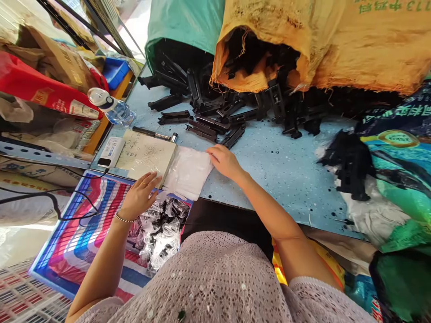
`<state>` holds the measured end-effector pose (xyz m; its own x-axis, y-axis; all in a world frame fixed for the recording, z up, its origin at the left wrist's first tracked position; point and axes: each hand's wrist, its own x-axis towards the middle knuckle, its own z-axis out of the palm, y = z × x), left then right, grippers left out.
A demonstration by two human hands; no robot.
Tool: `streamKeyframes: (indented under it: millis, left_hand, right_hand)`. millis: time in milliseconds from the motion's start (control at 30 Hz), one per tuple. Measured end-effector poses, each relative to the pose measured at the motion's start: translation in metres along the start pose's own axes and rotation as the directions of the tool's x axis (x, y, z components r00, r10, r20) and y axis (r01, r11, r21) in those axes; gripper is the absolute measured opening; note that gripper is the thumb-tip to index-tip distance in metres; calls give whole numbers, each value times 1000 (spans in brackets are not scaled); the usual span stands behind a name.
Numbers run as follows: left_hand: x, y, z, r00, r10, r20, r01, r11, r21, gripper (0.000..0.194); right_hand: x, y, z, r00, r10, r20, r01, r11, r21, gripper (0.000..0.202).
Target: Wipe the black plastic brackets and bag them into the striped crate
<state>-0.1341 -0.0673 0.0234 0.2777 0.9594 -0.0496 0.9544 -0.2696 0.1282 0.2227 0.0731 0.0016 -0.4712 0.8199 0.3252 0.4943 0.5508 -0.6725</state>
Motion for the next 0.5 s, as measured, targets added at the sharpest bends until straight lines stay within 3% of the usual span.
streamKeyframes:
  millis: [100,200,333,433,500]
  left_hand:
    - [0,-3,2,1000,-6,-12,5,1000,-23,49]
    - [3,0,2,998,-39,-42,36,997,-61,51]
    - [13,11,-5,991,-57,-123,42,992,-122,52]
    - [41,7,-15,982,-67,-178,38,986,-162,53]
    - [76,-10,-22,978,-105,-183,79,987,-143,54]
  right_hand:
    - [-1,29,-22,986,142,-84,-156,971,-184,37]
    - [-3,52,-30,975,215,-59,-222,914,-341,47]
    - [-14,70,-37,957,290,-8,-275,898,-343,47]
    - [-22,67,-42,948,314,-56,-313,877,-364,40]
    - [-23,52,-40,957,262,-125,-290,870,-399,43]
